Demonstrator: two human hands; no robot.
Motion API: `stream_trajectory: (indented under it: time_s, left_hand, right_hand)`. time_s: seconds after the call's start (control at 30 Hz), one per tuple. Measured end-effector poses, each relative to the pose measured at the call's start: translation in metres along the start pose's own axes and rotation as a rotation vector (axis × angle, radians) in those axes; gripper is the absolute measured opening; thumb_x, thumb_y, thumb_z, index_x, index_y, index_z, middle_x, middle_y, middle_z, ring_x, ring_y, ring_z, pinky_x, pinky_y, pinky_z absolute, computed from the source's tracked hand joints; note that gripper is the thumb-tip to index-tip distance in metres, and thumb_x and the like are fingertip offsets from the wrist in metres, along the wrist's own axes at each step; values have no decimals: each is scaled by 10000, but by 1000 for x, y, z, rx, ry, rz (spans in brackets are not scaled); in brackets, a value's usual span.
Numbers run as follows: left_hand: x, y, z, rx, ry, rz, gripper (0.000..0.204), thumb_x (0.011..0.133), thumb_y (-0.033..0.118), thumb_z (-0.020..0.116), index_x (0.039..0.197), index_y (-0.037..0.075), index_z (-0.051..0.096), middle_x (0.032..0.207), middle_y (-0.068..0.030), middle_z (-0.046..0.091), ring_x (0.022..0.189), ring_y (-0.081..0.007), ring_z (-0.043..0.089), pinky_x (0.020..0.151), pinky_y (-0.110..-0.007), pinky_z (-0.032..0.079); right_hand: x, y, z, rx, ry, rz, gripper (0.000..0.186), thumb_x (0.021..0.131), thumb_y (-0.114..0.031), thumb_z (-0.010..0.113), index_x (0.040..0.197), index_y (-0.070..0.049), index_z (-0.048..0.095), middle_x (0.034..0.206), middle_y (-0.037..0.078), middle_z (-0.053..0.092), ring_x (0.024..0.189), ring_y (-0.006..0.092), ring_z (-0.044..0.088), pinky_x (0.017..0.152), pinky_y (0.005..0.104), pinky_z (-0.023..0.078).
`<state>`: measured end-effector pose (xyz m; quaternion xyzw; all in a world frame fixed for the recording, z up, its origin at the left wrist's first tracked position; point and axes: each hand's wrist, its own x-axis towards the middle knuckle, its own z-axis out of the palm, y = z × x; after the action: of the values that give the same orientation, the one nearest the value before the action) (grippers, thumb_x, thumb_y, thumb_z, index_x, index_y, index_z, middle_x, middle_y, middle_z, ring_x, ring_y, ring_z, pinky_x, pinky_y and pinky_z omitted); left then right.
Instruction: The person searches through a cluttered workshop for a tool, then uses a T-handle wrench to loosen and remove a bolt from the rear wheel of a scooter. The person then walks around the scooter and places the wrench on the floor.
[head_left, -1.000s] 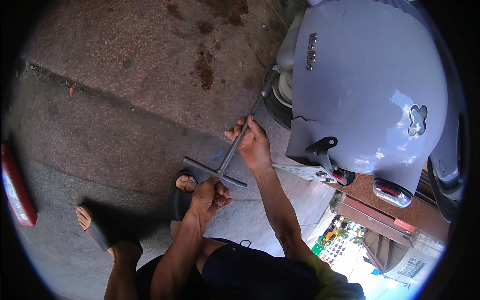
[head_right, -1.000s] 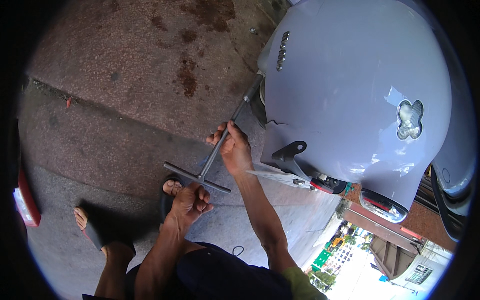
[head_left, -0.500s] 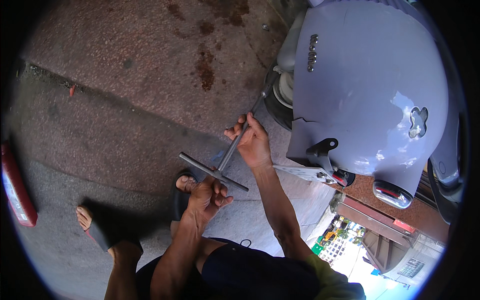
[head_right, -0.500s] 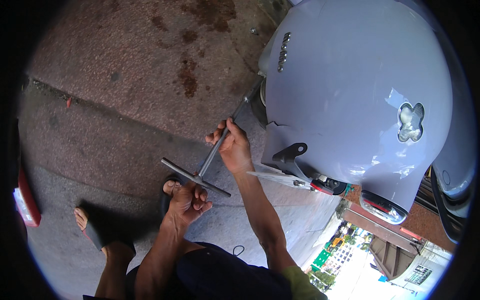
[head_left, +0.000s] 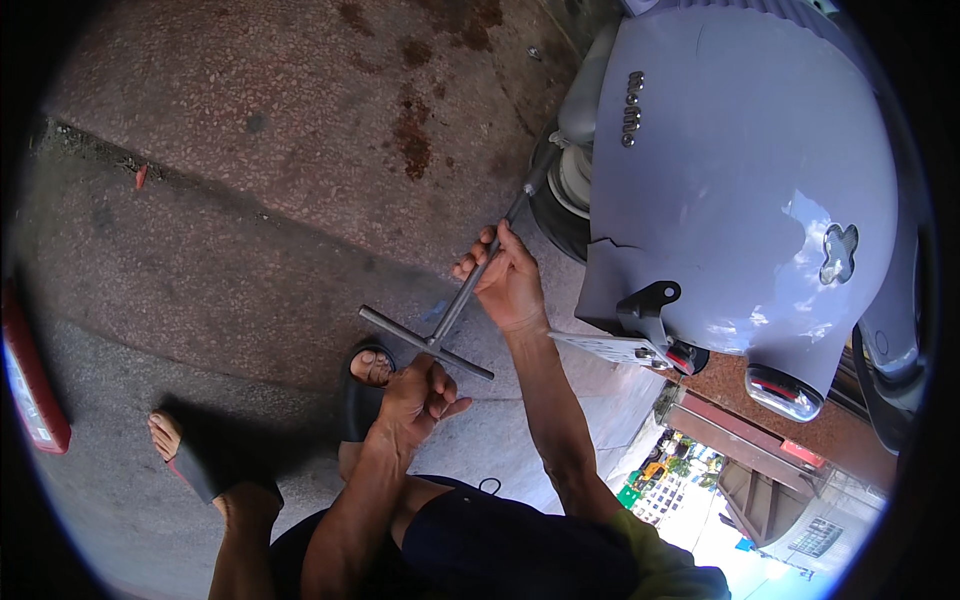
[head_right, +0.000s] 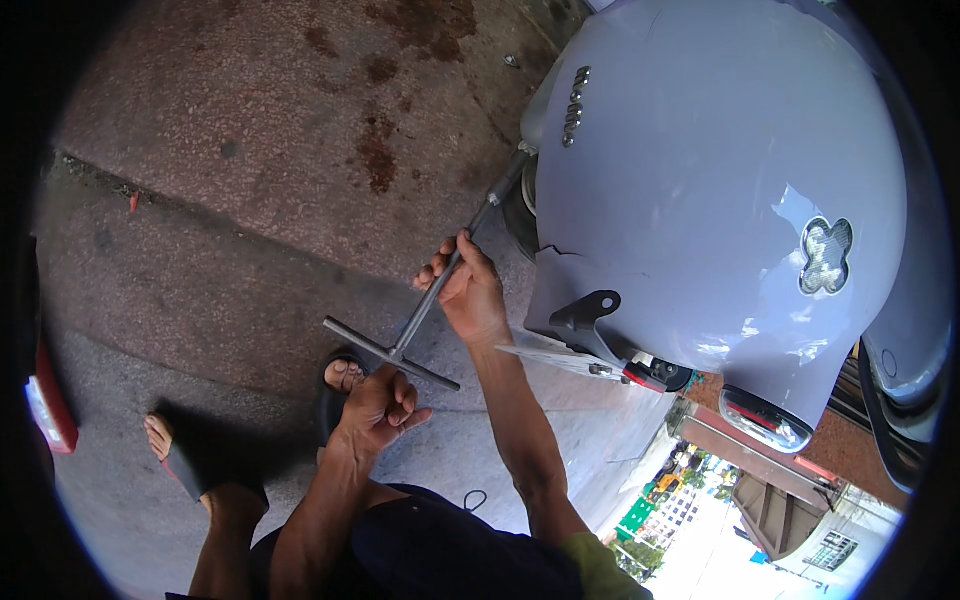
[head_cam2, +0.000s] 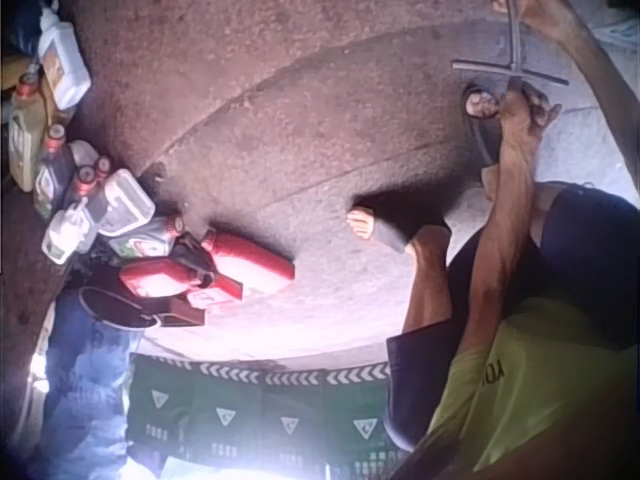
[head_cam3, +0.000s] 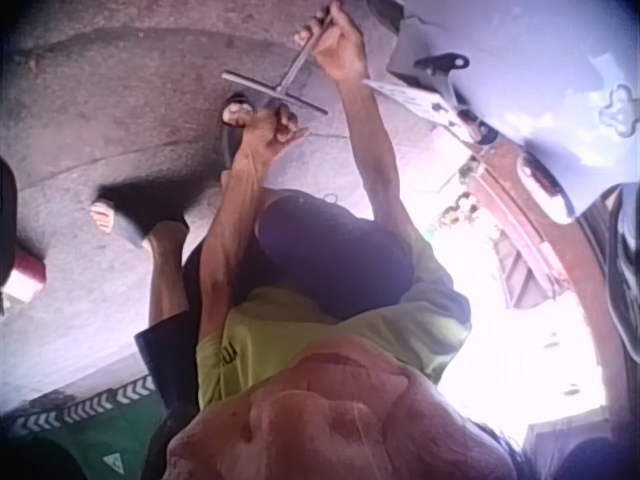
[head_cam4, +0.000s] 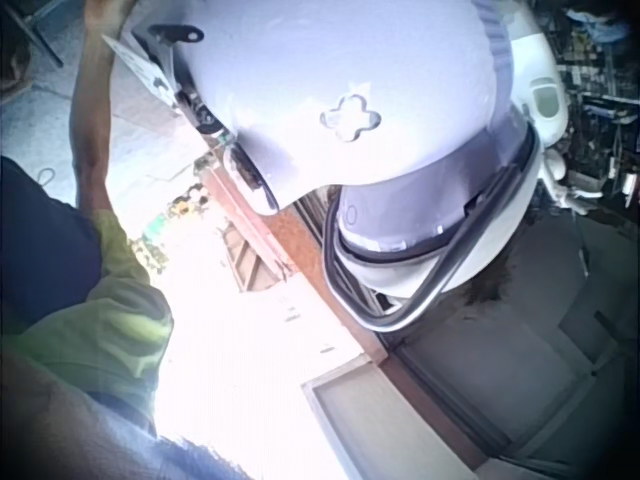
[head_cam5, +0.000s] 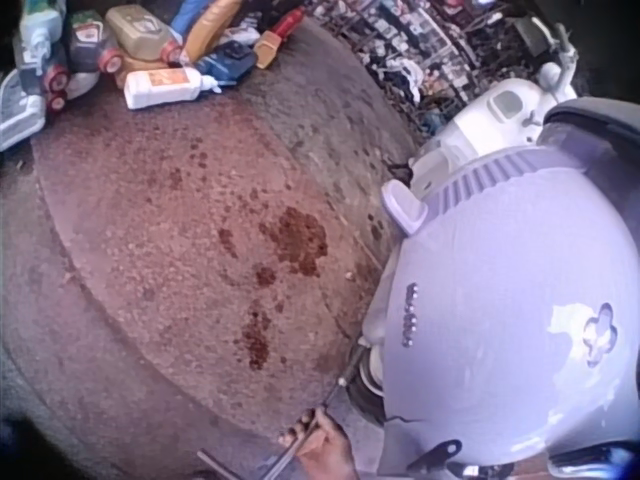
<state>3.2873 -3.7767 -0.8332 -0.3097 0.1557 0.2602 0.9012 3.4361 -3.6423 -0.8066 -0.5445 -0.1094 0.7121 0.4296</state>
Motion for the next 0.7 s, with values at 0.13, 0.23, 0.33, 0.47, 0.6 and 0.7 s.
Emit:
stream_trajectory:
  time_s: [0.13,0.23,0.33,0.47,0.6,0.7]
  left_hand:
    - [-11,9,43,202,419,184,157,830,202,574,778,54,582,810,-131,605,692,-241,617,703,-395,534]
    - [-11,16,42,50,303,251,334,851,364,572,771,40,581,800,-149,623,695,-235,639,705,-394,528]
    - [1,11,28,80,235,130,446,878,464,481,734,50,569,640,-99,600,564,-185,618,661,-362,524]
    - [3,5,2,198,131,-19,395,898,393,468,737,49,575,595,-71,560,550,-179,599,652,-359,524]
    - [-6,5,33,270,392,226,317,831,327,598,848,11,587,794,-134,596,788,-255,616,719,-398,529]
    - [-8,14,31,81,259,250,370,788,351,662,863,0,573,818,-144,611,822,-307,624,728,-402,539]
  right_hand:
    - [2,2,2,-122,91,-14,296,915,-370,445,833,-96,519,683,28,526,698,202,549,672,375,450]
    - [2,2,-1,-123,103,-27,300,920,-365,436,847,-87,523,692,41,540,699,216,569,657,379,465]
    - [-1,3,-5,10,35,-1,298,923,-353,432,858,-77,525,701,58,560,693,233,593,644,385,485]
    - [-2,-1,-10,0,12,-30,296,922,-345,434,872,-70,534,714,71,578,685,246,605,633,385,496]
    - [-2,2,-8,-133,114,-66,302,919,-344,439,887,-61,542,721,71,581,679,245,603,621,377,495]
    - [-1,2,-12,-127,113,-71,318,917,-354,439,905,-54,546,730,75,583,684,246,603,631,379,494]
